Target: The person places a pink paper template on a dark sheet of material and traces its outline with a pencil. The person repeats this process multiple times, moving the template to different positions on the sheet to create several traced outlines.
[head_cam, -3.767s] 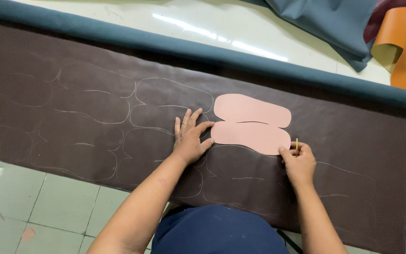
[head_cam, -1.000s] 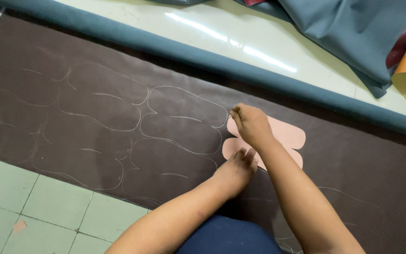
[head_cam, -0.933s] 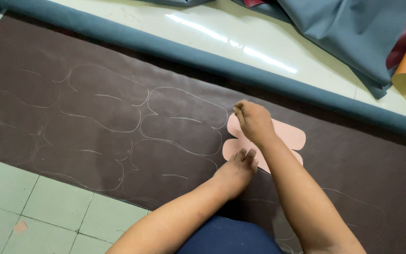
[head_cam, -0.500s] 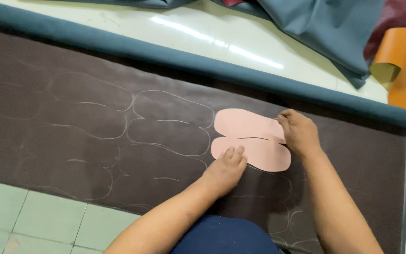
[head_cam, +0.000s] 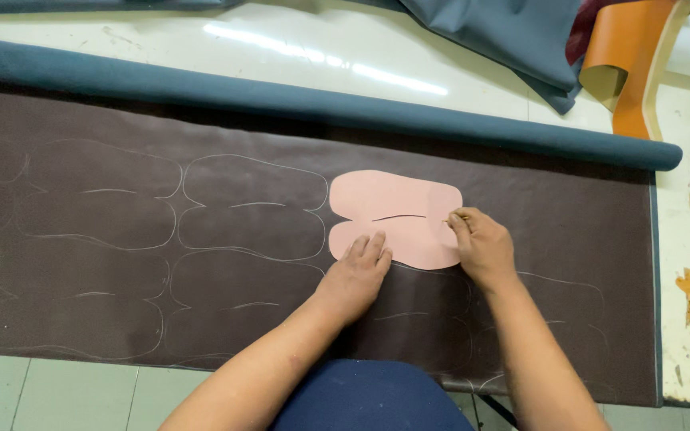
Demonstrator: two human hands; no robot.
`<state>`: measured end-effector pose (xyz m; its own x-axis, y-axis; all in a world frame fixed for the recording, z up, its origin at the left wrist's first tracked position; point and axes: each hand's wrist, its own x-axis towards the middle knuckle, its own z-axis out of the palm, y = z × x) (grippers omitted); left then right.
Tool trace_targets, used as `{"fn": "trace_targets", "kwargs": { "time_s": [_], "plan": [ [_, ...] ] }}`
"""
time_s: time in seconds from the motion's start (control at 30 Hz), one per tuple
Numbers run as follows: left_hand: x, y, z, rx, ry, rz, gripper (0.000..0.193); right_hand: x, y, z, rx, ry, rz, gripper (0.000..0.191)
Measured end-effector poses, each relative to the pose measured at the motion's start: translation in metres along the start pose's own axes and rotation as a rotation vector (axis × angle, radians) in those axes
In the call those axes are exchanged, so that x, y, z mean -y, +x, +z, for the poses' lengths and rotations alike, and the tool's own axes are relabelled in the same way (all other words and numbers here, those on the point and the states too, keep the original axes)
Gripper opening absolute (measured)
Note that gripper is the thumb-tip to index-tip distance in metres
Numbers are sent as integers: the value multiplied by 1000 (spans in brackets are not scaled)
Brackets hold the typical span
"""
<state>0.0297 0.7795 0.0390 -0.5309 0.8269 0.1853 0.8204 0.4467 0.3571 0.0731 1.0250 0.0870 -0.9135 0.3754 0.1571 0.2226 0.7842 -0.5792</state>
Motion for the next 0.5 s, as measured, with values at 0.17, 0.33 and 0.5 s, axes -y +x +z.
{"fn": "trace_targets", "kwargs": {
  "time_s": [0.17, 0.33, 0.5],
  "plan": [
    [-5, 6, -17, 47, -24, -27, 44, -4, -14, -12, -21, 22, 47, 19],
    [-5, 22, -42, 183, -88, -122, 30, -12, -47, -29, 15, -171, 70, 19],
    [13, 47, -45, 322, -214, -253, 30, 3, -76, -15, -16, -122, -58, 16]
  ]
}}
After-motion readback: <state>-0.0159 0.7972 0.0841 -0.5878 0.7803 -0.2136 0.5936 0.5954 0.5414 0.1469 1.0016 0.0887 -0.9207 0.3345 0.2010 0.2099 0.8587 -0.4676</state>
